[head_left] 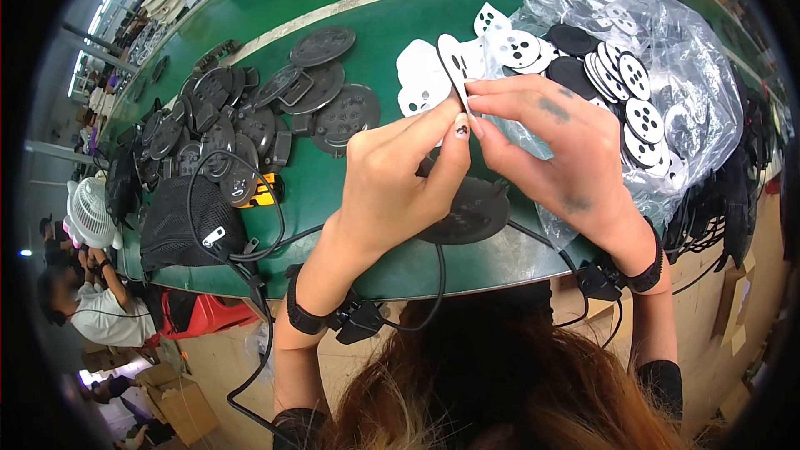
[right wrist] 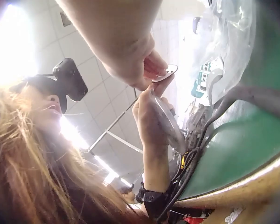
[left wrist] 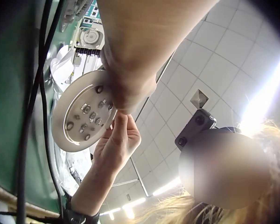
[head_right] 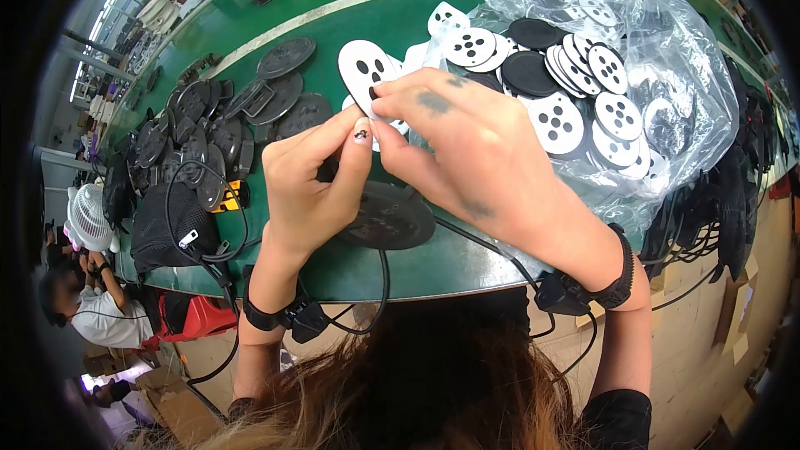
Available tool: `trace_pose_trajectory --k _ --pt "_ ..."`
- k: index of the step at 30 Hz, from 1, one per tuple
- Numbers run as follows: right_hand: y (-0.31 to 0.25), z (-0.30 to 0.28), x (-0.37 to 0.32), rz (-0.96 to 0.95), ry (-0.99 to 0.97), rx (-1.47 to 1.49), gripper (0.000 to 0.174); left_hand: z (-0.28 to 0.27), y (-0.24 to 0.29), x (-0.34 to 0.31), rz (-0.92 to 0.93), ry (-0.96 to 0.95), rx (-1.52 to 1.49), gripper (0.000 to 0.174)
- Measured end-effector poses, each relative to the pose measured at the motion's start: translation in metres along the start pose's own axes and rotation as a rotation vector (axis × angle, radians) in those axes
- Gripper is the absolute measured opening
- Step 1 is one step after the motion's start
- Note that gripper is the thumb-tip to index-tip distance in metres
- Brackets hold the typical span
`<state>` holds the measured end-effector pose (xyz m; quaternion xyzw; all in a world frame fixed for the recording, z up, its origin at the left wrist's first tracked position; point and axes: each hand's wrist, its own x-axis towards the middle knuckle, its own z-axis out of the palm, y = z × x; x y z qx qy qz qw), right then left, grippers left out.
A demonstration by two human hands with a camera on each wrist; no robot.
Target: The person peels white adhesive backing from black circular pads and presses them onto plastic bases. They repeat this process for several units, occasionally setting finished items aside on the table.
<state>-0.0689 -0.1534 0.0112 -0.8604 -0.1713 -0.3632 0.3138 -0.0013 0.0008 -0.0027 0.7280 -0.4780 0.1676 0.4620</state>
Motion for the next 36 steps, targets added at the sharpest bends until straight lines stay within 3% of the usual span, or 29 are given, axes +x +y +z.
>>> trace_pose_trajectory --k 9,18,21,23,26,28,32,35,36 --pt "0.002 0.003 -0.002 -0.048 0.039 -0.013 0.016 0.001 0.001 0.000 0.017 -0.009 0.012 0.018" --pt "0.002 0.000 0.002 -0.026 0.029 0.008 0.013 -0.003 0.004 0.000 -0.122 0.002 -0.048 0.012" --pt "0.003 -0.006 0.006 0.158 0.007 0.208 0.007 -0.006 0.005 0.001 -0.199 0.017 -0.130 0.014" --pt "0.003 -0.013 0.009 0.259 0.005 0.270 0.007 -0.009 0.007 0.003 -0.398 0.037 -0.390 0.010" --pt "0.017 -0.027 0.012 0.544 0.060 0.412 0.013 -0.021 0.014 0.009 -0.447 0.048 -0.405 0.017" --pt "0.032 -0.040 0.016 0.618 0.121 0.321 0.017 -0.022 0.012 0.008 -0.456 0.095 -0.450 0.018" --pt "0.050 -0.047 0.020 0.590 0.266 0.334 0.022 -0.030 0.011 0.012 -0.507 0.224 -0.554 0.020" --pt "0.049 -0.032 0.018 0.594 0.126 0.357 0.018 -0.035 0.004 0.010 -0.584 0.213 -0.784 0.022" --pt "0.051 -0.021 0.014 0.504 0.056 0.340 0.021 -0.035 0.003 0.008 -0.580 0.214 -0.784 0.022"
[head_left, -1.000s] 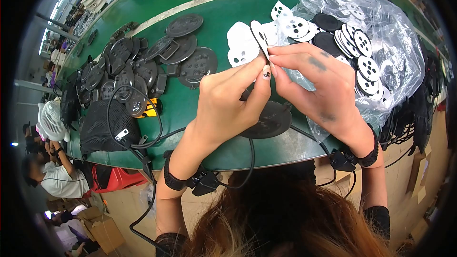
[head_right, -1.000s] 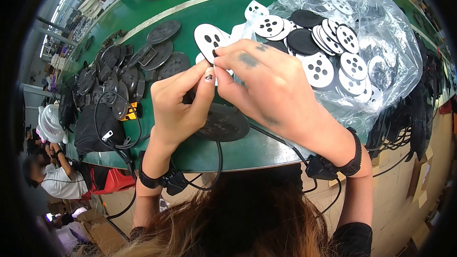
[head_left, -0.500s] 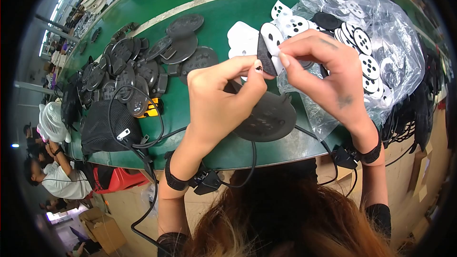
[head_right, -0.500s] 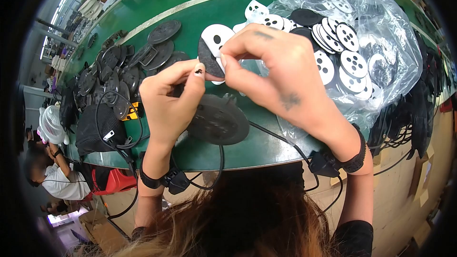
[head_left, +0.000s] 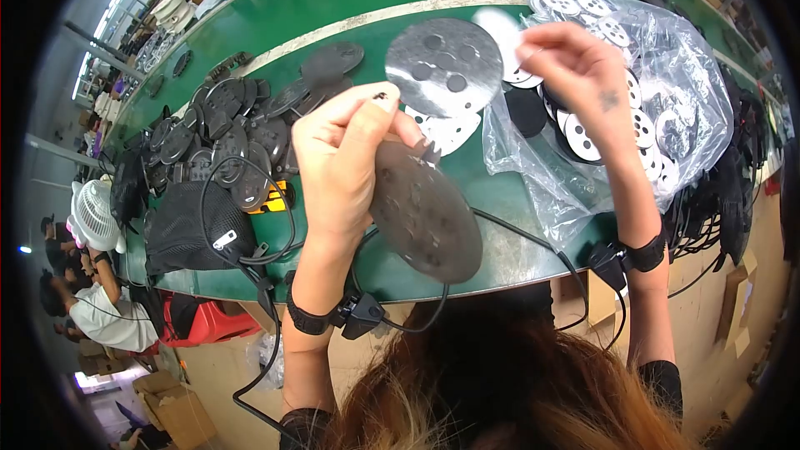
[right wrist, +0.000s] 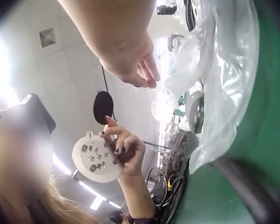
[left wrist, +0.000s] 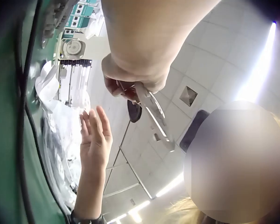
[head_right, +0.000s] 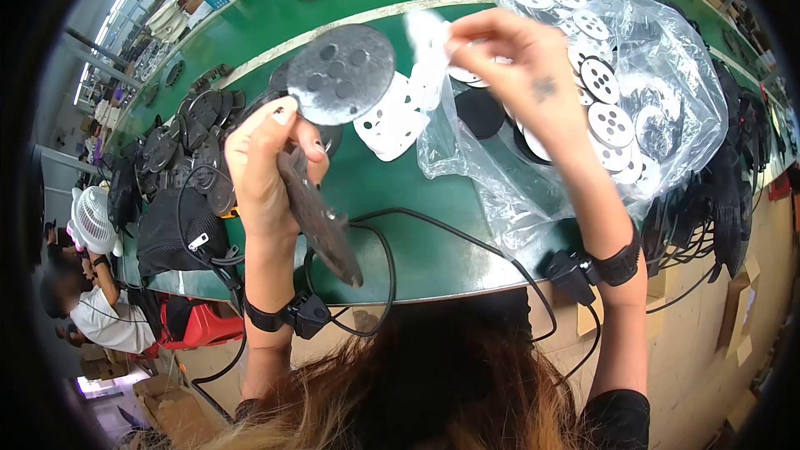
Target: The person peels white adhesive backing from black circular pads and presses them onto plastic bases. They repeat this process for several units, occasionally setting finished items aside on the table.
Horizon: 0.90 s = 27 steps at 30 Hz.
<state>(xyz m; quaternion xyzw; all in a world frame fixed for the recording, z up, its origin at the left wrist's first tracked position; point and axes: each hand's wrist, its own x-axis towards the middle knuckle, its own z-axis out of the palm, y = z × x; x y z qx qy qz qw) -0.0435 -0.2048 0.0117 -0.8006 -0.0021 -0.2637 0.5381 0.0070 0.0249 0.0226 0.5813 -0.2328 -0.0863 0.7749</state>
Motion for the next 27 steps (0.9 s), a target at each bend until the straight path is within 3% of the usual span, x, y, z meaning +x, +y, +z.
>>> trace_pose_trajectory --k 2,4,6,9,10,12,17,22,23,27 --pt "0.004 0.016 -0.004 -0.078 -0.128 0.054 0.029 -0.001 -0.001 -0.001 -0.143 -0.131 -0.223 0.024" --pt "-0.002 0.027 -0.007 -0.155 -0.094 -0.005 0.033 0.005 -0.001 -0.001 -0.180 -0.146 -0.268 0.024" --pt "-0.003 0.025 -0.004 -0.259 -0.042 -0.052 0.033 0.002 -0.008 0.000 -0.409 -0.208 -0.569 0.022" --pt "-0.011 0.019 -0.002 -0.616 0.222 -0.156 0.038 0.011 -0.011 -0.002 -0.478 -0.160 -0.674 0.019" --pt "-0.013 0.018 -0.002 -0.624 0.214 -0.154 0.038 0.011 -0.013 -0.002 -0.532 -0.147 -0.765 0.018" --pt "-0.018 0.017 -0.004 -0.833 0.175 -0.278 0.042 0.011 -0.017 -0.003 -0.533 -0.204 -0.778 0.018" --pt "-0.016 0.016 -0.009 -0.854 0.106 -0.439 0.052 0.010 -0.024 -0.004 -0.621 -0.294 -0.899 0.023" --pt "-0.019 0.020 -0.007 -0.849 0.137 -0.379 0.054 0.014 -0.020 -0.005 -0.692 -0.330 -0.973 0.032" --pt "-0.019 0.020 -0.007 -0.848 0.109 -0.349 0.059 0.015 -0.019 -0.005 -0.710 -0.310 -0.904 0.024" --pt "-0.010 0.025 -0.005 -0.886 0.110 -0.333 0.072 0.021 -0.011 -0.007 -0.744 -0.258 -0.667 0.026"
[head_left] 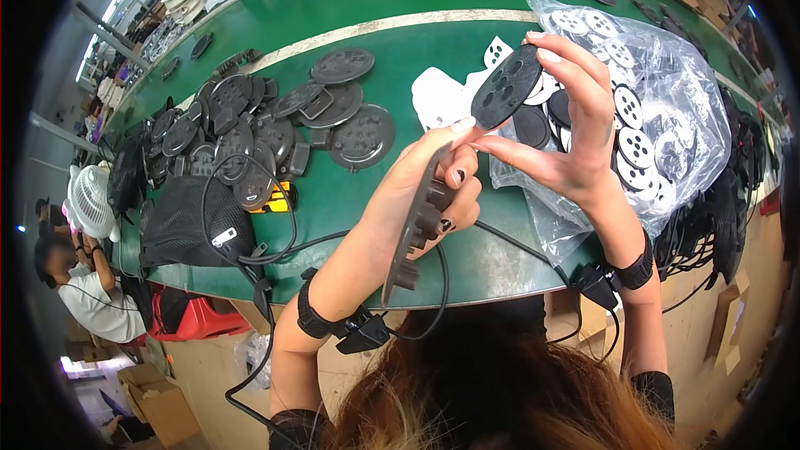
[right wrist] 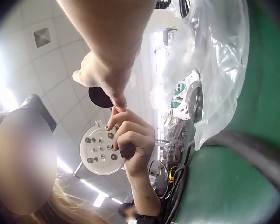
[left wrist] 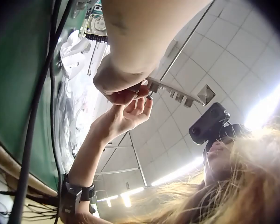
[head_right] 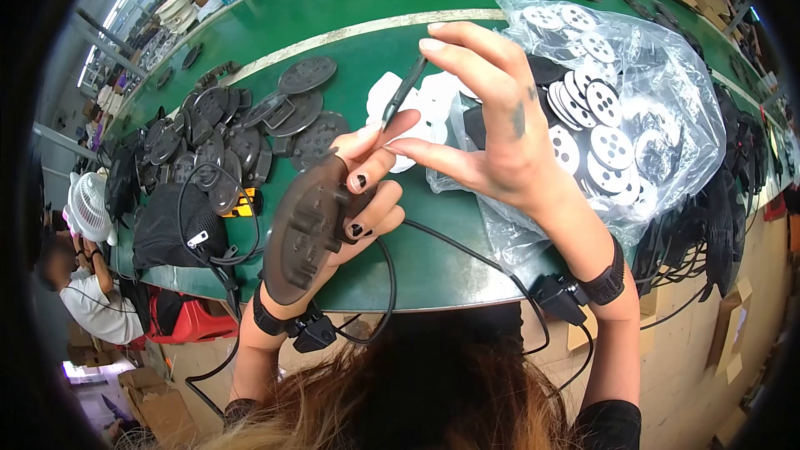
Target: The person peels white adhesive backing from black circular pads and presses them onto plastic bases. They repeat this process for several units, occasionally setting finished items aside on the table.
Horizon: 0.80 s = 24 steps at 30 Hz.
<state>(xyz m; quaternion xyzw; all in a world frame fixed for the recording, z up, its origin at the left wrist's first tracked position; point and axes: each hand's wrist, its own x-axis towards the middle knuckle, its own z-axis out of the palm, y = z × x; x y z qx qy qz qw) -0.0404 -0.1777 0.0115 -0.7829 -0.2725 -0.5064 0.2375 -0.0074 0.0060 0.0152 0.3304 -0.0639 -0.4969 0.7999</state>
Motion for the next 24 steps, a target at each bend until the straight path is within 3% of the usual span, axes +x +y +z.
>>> trace_pose_trajectory --k 3,8,12,24 --pt "0.0026 0.0030 -0.0042 0.005 0.023 -0.019 0.078 0.0047 0.0002 -0.0006 -0.011 0.057 0.051 0.026" --pt "0.0051 0.0077 -0.0077 0.024 0.126 0.065 0.078 -0.0034 -0.0017 -0.0010 -0.033 -0.027 0.087 0.025" --pt "0.0023 0.0057 -0.0071 0.060 0.118 0.119 0.077 0.0025 -0.0018 -0.0016 -0.060 0.031 0.072 0.024" --pt "-0.0025 -0.0017 -0.0044 0.114 -0.001 0.211 0.073 0.0007 0.0013 -0.0015 -0.125 -0.029 0.115 0.020"
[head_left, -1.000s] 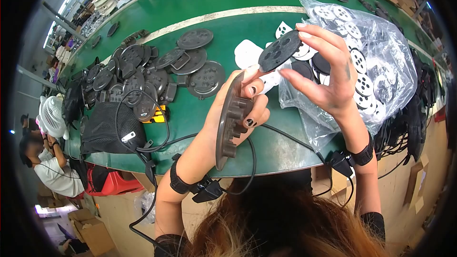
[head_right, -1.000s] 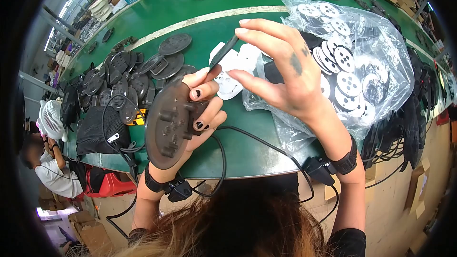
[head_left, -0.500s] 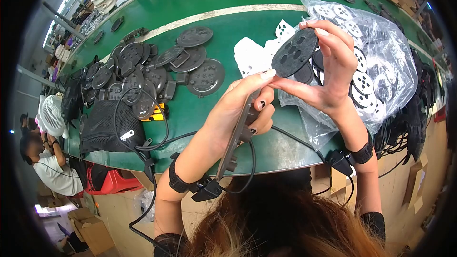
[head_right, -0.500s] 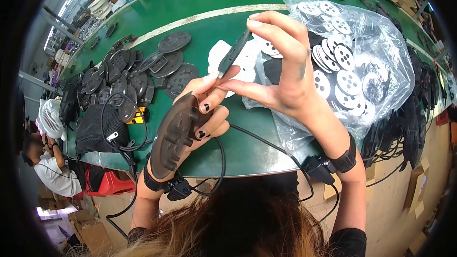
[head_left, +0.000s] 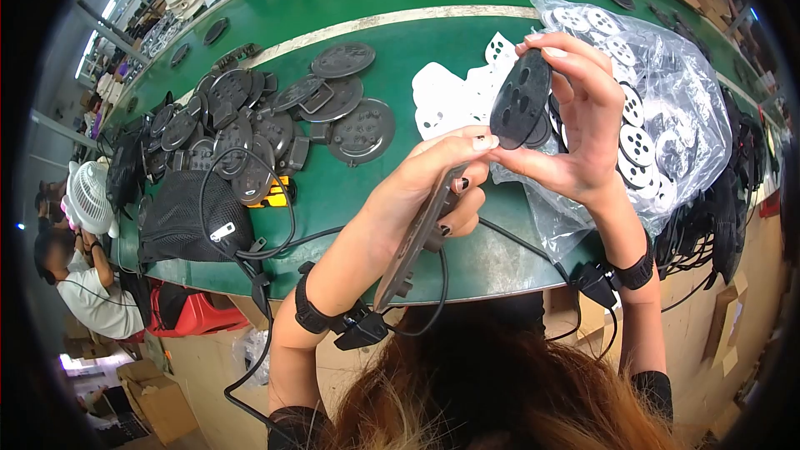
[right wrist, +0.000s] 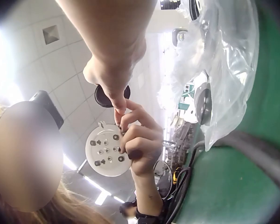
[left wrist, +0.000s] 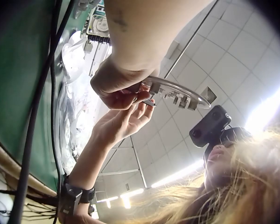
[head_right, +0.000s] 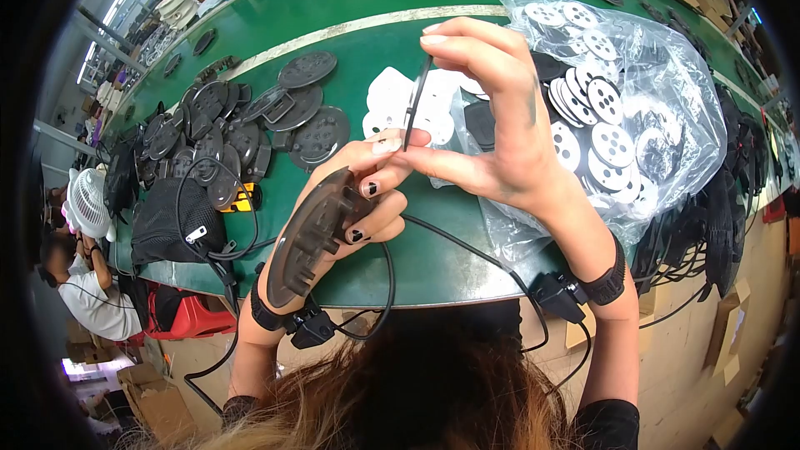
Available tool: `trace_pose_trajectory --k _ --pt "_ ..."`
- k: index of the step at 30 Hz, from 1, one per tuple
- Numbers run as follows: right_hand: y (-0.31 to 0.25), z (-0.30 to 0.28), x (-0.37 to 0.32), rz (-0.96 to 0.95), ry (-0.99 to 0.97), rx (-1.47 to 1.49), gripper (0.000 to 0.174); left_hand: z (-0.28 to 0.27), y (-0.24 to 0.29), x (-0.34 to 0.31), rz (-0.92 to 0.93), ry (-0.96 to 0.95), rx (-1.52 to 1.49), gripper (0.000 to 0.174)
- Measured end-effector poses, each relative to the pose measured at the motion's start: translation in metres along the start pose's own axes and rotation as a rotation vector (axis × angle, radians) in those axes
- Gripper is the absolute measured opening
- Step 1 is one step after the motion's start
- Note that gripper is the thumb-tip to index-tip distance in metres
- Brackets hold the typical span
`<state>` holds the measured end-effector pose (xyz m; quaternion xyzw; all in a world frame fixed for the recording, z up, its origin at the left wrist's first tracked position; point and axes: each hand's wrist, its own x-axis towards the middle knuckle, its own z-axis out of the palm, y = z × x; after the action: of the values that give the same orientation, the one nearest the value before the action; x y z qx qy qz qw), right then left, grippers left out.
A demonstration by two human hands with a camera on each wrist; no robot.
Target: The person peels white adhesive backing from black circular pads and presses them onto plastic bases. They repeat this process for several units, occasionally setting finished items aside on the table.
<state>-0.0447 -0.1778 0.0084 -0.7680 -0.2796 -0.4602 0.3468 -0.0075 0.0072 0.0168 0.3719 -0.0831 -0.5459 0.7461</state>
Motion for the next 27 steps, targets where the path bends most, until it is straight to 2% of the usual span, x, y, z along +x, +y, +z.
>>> trace_pose_trajectory --k 2,5,11,18,24,27 --pt "-0.003 -0.001 -0.001 0.132 -0.106 0.128 0.080 0.000 0.001 0.000 0.025 -0.047 0.012 0.028" --pt "-0.004 0.001 0.000 0.172 -0.106 0.226 0.079 0.004 0.001 -0.003 0.064 -0.023 0.062 0.035" --pt "-0.006 0.003 -0.001 0.178 -0.120 0.282 0.075 0.006 0.003 -0.004 0.017 0.040 0.089 0.036" --pt "-0.006 0.001 -0.004 0.254 -0.141 0.287 0.068 0.005 0.003 -0.005 -0.005 0.010 0.030 0.037" --pt "-0.002 0.006 -0.005 0.302 -0.023 0.423 0.060 -0.003 0.000 -0.001 0.006 0.012 0.007 0.044" --pt "-0.001 0.003 0.000 0.437 0.103 0.517 0.061 -0.005 0.000 0.000 -0.017 -0.087 -0.104 0.046"
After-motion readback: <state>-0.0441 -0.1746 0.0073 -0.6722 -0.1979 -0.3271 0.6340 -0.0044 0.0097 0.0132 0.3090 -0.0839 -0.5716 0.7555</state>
